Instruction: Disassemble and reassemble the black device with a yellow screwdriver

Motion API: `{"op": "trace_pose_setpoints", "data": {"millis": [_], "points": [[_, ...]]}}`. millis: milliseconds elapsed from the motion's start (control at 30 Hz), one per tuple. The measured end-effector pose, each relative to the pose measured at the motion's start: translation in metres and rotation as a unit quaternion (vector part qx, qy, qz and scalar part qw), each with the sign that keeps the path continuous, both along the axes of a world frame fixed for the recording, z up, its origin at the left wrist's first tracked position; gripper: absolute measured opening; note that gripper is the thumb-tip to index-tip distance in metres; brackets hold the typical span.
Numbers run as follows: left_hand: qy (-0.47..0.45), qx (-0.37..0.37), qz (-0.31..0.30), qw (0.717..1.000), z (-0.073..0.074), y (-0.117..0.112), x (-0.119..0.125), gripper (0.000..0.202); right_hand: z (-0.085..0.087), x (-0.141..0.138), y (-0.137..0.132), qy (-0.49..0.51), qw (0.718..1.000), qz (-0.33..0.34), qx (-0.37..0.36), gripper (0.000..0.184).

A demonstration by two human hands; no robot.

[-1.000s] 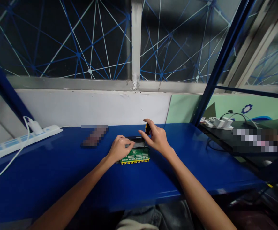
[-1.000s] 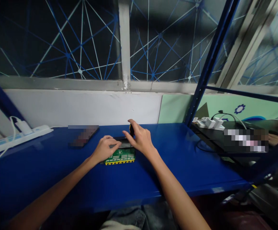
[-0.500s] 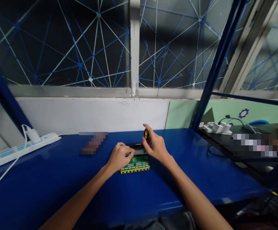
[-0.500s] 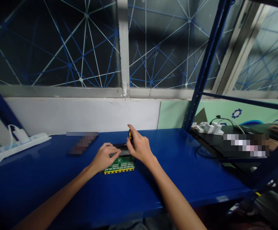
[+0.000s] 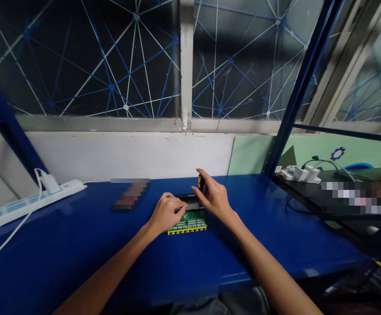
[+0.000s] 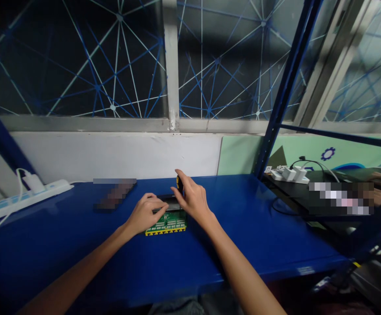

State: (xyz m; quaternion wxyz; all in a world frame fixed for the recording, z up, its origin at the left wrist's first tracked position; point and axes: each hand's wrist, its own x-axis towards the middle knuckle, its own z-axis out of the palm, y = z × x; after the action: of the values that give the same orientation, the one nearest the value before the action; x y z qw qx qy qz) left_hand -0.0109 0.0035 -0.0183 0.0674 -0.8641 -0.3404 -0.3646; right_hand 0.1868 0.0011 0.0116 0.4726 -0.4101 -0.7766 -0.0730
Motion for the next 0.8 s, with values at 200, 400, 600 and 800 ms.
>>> {"op": "trace_pose_setpoints", "data": {"millis": [200, 400, 600, 800], "points": [[-0.004, 0.001, -0.008, 1.0, -0.0002, 0.0007, 0.0007, 0.021, 0.0004, 0.0004, 0.0002, 0.001, 1.0, 0.002, -0.005, 0.053], [0.001, -0.005, -0.005, 1.0, -0.0015, 0.0009, 0.0001, 0.021, -0.0015, 0.0017, 0.0018, 0.01, 1.0, -0.003, 0.012, 0.052], [0.007, -0.017, -0.007, 1.0, -0.0032, 0.0012, -0.0002, 0.019, -0.0034, 0.0015, 0.0036, 0.012, 1.0, 0.002, 0.004, 0.051], [0.004, -0.011, -0.008, 1.0, -0.0024, 0.0018, 0.0, 0.019, -0.0057, 0.0013, 0.0037, 0.007, 1.0, -0.02, 0.021, 0.053]]}}
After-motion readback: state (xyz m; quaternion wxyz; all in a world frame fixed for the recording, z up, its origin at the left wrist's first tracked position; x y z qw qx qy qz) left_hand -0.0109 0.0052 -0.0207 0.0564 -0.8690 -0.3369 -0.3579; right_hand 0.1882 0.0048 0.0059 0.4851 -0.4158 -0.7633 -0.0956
